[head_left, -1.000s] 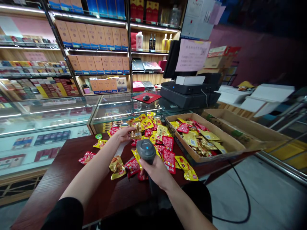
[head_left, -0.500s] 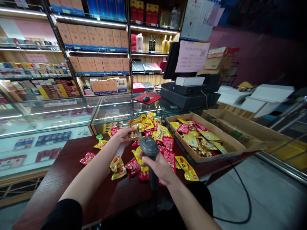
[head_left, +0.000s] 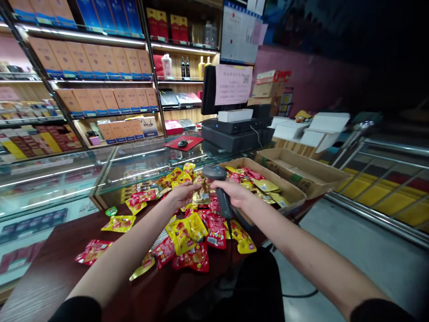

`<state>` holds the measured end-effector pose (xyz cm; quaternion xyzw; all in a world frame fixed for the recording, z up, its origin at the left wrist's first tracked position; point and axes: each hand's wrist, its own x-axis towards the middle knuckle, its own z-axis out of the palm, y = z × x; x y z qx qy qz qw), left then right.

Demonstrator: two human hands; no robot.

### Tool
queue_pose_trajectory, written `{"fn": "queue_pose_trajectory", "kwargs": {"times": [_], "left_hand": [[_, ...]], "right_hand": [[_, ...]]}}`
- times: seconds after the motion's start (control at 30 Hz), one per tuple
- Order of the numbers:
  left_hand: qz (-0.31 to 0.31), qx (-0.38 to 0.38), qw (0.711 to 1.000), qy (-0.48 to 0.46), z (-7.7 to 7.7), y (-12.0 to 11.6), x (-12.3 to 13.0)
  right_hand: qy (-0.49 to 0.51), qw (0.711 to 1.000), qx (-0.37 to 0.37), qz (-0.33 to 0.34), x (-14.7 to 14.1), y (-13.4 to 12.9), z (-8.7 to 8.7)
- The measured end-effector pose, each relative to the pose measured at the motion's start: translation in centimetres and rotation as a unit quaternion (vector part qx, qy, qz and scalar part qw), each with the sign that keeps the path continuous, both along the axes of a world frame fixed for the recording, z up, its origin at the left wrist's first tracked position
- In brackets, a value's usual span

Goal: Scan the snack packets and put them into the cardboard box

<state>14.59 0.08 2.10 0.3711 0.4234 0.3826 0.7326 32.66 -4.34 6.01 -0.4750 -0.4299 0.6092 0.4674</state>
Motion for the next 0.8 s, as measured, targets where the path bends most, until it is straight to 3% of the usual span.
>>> {"fn": "queue_pose_trajectory", "kwargs": {"times": [0.3,0.47,0.6,0.8], "left_hand": [[-0.082,0.049,0.995,-0.022,2.9,3.4,14.6],[-0.096,0.041,0.993,-0.051,4.1,3.2,19.3],[-0.097,0.041,0.993,-0.047,3.9,3.1,18.5],[-0.033,0.036,0.999,-0.009,3.5,3.9,11.1]], "right_hand": [[0.006,0.989,0.027,-0.145,11.2,0.5,2.7],[-0.016,0.973,0.031,-0.227,15.4,0.1,3.0],[-0.003,0.973,0.015,-0.23,15.4,0.0,2.7],[0.005,0.988,0.02,-0.153,9.8,1.0,2.5]]}}
